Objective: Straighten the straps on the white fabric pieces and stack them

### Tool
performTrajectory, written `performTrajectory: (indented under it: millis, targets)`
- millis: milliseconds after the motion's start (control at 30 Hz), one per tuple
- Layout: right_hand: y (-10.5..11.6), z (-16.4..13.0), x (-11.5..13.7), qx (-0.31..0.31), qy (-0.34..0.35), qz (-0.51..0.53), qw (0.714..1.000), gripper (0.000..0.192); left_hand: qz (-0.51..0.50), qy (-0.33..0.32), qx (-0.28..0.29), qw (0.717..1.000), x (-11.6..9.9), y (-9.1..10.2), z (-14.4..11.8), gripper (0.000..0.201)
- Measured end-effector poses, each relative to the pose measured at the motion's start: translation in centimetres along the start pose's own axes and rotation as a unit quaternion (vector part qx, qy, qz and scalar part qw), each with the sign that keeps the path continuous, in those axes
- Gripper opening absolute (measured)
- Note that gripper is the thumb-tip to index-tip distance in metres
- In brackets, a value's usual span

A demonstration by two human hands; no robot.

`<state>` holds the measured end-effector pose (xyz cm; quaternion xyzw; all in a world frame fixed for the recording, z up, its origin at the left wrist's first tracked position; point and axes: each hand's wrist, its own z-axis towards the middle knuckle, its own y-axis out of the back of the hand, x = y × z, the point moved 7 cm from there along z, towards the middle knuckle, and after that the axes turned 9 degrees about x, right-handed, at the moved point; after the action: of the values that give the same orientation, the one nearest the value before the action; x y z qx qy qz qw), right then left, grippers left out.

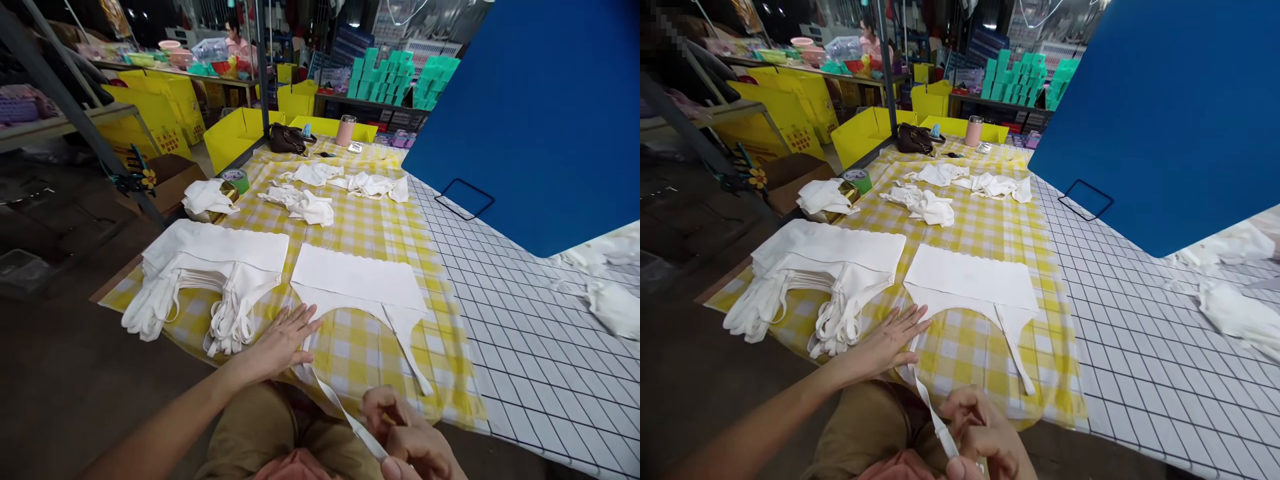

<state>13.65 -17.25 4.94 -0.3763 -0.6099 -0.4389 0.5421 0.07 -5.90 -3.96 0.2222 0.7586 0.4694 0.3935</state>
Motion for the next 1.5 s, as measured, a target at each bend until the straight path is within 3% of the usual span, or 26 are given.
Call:
performTrajectory:
  millis: [133, 300, 400, 500, 600, 700, 767, 967, 1133, 1200, 1267, 1333, 1400, 1467, 1500]
  targets:
    - [-1.4, 1.8, -0.5, 0.062, -0.011, 0.111, 0.992, 0.041, -0.022, -0.004, -0.014, 1.000, -0.2, 0.3, 0.1, 0.061]
    - [-1.0, 3.7, -2.0, -0.001, -0.064, 0.186, 0.980, 0.039, -0.140, 0.029, -0.082, 0.986, -1.4, 2.5, -0.6, 0.044]
    - [-0.2, 4.5, -2.3, -0.043, -0.087, 0.105, 0.990, 0.027, -0.337, 0.023, -0.122, 0.933, -2.2, 4.2, -1.7, 0.032]
    - [0.2, 5.4, -2.1, -0.066, -0.101, 0.030, 0.992, 0.026, -0.524, -0.005, -0.075, 0.849, -2.7, 4.4, -2.0, 0.040]
    - [0.3, 6.5, -1.7, -0.080, -0.094, 0.010, 0.992, 0.028, -0.605, -0.035, -0.031, 0.795, -2.8, 3.8, -1.7, 0.044]
    - [1.0, 7.3, -2.0, -0.111, -0.088, 0.027, 0.990, 0.026, -0.640, -0.051, 0.013, 0.767, -2.8, 2.8, -1.4, 0.046]
    - [1.8, 7.6, -2.6, -0.137, -0.093, 0.046, 0.985, 0.025, -0.628, -0.057, 0.046, 0.775, -3.1, 2.2, -1.3, 0.044]
    - [4.3, 8.0, -3.1, -0.228, -0.053, 0.117, 0.965, 0.025, -0.496, 0.001, 0.047, 0.867, -2.8, 1.9, -1.3, 0.024]
    - [6.4, 7.7, -0.9, -0.294, 0.000, 0.090, 0.951, 0.017, -0.356, 0.021, -0.082, 0.931, -1.7, 3.1, -1.4, 0.028]
    - [7.2, 7.3, 0.2, -0.312, 0.013, 0.034, 0.949, 0.017, -0.328, 0.029, -0.122, 0.936, -1.2, 3.2, -1.4, 0.036]
    - [7.6, 7.0, 1.4, -0.309, 0.020, -0.088, 0.947, 0.021, -0.325, 0.035, -0.146, 0.934, -0.8, 3.0, -1.1, 0.038]
    - [7.7, 6.9, 2.7, -0.296, 0.025, -0.280, 0.913, 0.029, -0.334, 0.037, -0.175, 0.925, -0.4, 2.8, -0.7, 0.038]
    - [7.7, 6.7, 3.7, -0.290, 0.036, -0.456, 0.841, 0.033, -0.344, 0.040, -0.207, 0.915, 0.0, 2.8, -0.4, 0.032]
    - [7.9, 6.5, 4.1, -0.273, 0.043, -0.555, 0.785, 0.031, -0.347, 0.036, -0.227, 0.909, 0.2, 3.0, 0.0, 0.021]
    - [8.2, 6.5, 4.1, -0.252, 0.039, -0.578, 0.775, 0.031, -0.348, 0.031, -0.231, 0.908, 0.3, 3.1, 0.2, 0.016]
